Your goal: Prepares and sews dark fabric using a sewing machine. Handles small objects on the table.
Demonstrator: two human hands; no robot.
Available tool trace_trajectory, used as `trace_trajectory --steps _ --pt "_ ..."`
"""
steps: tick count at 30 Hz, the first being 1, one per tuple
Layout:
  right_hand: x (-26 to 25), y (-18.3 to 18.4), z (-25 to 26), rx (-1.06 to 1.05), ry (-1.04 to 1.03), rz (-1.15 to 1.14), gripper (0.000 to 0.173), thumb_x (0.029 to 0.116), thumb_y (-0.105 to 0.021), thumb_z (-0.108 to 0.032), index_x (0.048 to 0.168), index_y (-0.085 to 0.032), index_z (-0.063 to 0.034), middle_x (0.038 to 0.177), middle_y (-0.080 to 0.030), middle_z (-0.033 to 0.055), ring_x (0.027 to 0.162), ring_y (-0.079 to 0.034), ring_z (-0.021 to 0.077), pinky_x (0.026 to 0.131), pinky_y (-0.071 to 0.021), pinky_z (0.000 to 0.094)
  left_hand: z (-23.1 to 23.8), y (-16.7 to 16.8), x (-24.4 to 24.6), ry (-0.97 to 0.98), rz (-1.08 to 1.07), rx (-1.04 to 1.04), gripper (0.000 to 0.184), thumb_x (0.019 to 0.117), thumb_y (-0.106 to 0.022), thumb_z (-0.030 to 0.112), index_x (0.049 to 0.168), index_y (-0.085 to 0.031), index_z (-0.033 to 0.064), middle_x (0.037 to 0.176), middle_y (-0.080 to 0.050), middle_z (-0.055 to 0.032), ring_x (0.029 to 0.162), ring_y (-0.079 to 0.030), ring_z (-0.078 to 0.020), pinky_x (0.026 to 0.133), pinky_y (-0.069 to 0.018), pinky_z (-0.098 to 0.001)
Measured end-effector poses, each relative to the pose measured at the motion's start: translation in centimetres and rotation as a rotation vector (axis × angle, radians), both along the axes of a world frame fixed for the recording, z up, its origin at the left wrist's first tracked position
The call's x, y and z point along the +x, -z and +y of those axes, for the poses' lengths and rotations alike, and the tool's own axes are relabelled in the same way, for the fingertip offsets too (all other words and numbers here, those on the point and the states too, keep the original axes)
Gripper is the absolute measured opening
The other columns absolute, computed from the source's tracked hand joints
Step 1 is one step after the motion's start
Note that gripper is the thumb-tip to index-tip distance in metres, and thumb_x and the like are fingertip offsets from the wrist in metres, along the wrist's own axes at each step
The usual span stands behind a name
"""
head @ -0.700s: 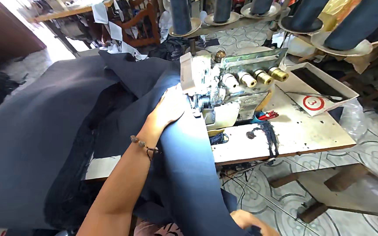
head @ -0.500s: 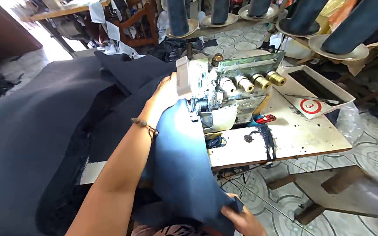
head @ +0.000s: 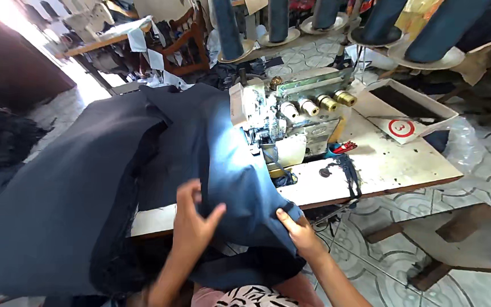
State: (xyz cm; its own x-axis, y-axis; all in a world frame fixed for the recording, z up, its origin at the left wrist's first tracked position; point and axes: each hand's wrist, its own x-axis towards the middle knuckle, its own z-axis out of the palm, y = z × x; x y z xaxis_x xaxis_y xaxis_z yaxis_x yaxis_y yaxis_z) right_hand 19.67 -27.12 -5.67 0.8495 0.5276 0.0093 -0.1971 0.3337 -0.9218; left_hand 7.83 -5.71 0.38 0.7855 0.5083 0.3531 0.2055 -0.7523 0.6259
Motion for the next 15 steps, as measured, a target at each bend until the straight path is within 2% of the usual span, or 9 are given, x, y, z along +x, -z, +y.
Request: trace_trajectory --steps 1,3,4,6,8,10,11,13,15 --pt "0.1 -0.3 0.1 -0.011 0.003 0.020 0.017 0.0989 -0.051 -0.001 0.111 -0.062 -0.0054 0.095 -0.073 -0.0077 0.092 -0.068 -0.0023 0.089 -0.0572 0.0199 -1.3 2.4 -3.3 -0.056 0.060 -0.084 0.077 0.0834 -0.083 0.030 0.136 -0.048 -0.0134 0.120 -0.062 -0.0298 0.100 -0.066 -0.0388 0.082 -0.0568 -0.0542" --pt "0.1 -1.0 0.6 -0.017 0.004 0.086 0.017 0.0997 -0.050 0.000 0.113 -0.060 -0.0042 0.095 -0.073 -0.0057 0.091 -0.069 -0.0007 0.088 -0.0577 0.0204 -3.1 6.7 -7.4 -0.174 0.166 -0.245 0.068 0.0843 -0.080 0.022 0.135 -0.051 -0.0122 0.092 -0.069 -0.0171 0.074 -0.066 -0.0255 0.067 -0.0573 -0.0447" --pt "0.1 -1.2 0.8 -0.016 0.001 0.117 0.017 0.1002 -0.049 0.000 0.114 -0.059 -0.0040 0.094 -0.072 -0.0046 0.090 -0.069 0.0003 0.087 -0.0580 0.0210 -3.5 8.4 -8.4 -0.223 0.214 -0.337 0.063 0.0882 -0.076 0.020 0.138 -0.051 -0.0102 0.081 -0.067 -0.0103 0.066 -0.062 -0.0182 0.063 -0.0550 -0.0393" --pt "0.0 -1.4 1.1 0.000 0.001 0.159 0.017 0.1004 -0.049 0.001 0.114 -0.058 -0.0036 0.094 -0.073 -0.0024 0.089 -0.070 0.0025 0.086 -0.0589 0.0221 -3.6 10.8 -8.3 -0.255 0.238 -0.491 0.066 0.0924 -0.072 0.021 0.146 -0.046 -0.0081 0.069 -0.061 -0.0028 0.058 -0.054 -0.0090 0.062 -0.0509 -0.0317" --pt "0.0 -1.6 1.2 0.013 0.004 0.158 0.017 0.0995 -0.050 0.001 0.114 -0.058 -0.0037 0.093 -0.073 -0.0020 0.088 -0.071 0.0033 0.085 -0.0592 0.0224 -3.3 12.2 -6.4 -0.201 0.221 -0.601 0.066 0.0947 -0.069 0.020 0.147 -0.042 -0.0105 0.070 -0.064 -0.0028 0.060 -0.059 -0.0069 0.065 -0.0553 -0.0295" --pt "0.2 -1.8 0.7 0.005 0.005 0.126 0.016 0.0982 -0.052 0.001 0.112 -0.060 -0.0038 0.093 -0.073 -0.0022 0.088 -0.070 0.0034 0.085 -0.0591 0.0227 -3.5 12.8 -4.4 -0.148 0.239 -0.727 0.034 0.1029 -0.058 0.018 0.124 -0.058 -0.0095 0.074 -0.068 -0.0031 0.062 -0.064 -0.0060 0.065 -0.0571 -0.0256" --pt "0.3 -1.9 0.4 -0.009 0.004 0.093 0.016 0.0975 -0.053 0.000 0.110 -0.061 -0.0045 0.092 -0.073 -0.0030 0.088 -0.070 0.0029 0.085 -0.0591 0.0227 -3.7 13.1 -3.8 -0.122 0.257 -0.774 0.028 0.1062 -0.053 0.018 0.110 -0.063 -0.0078 0.073 -0.069 -0.0016 0.061 -0.064 -0.0048 0.064 -0.0567 -0.0236" --pt "0.9 -2.0 -0.4 -0.039 -0.023 -0.006 0.015 0.0971 -0.054 -0.003 0.106 -0.064 -0.0062 0.091 -0.074 -0.0054 0.087 -0.070 0.0012 0.085 -0.0589 0.0222 -3.7 13.1 -3.8 -0.082 0.299 -0.846 0.034 0.1098 -0.044 0.019 0.098 -0.064 -0.0051 0.071 -0.070 -0.0003 0.058 -0.063 -0.0035 0.061 -0.0551 -0.0214" --pt "1.7 -1.6 -1.0 -0.067 -0.094 -0.120 0.015 0.0985 -0.053 -0.007 0.106 -0.066 -0.0063 0.091 -0.072 -0.0071 0.088 -0.069 -0.0005 0.085 -0.0583 0.0223 -3.3 11.8 -5.6 -0.074 0.308 -0.860 0.037 0.1107 -0.039 0.023 0.100 -0.061 -0.0042 0.069 -0.070 0.0010 0.054 -0.060 -0.0025 0.055 -0.0527 -0.0206"
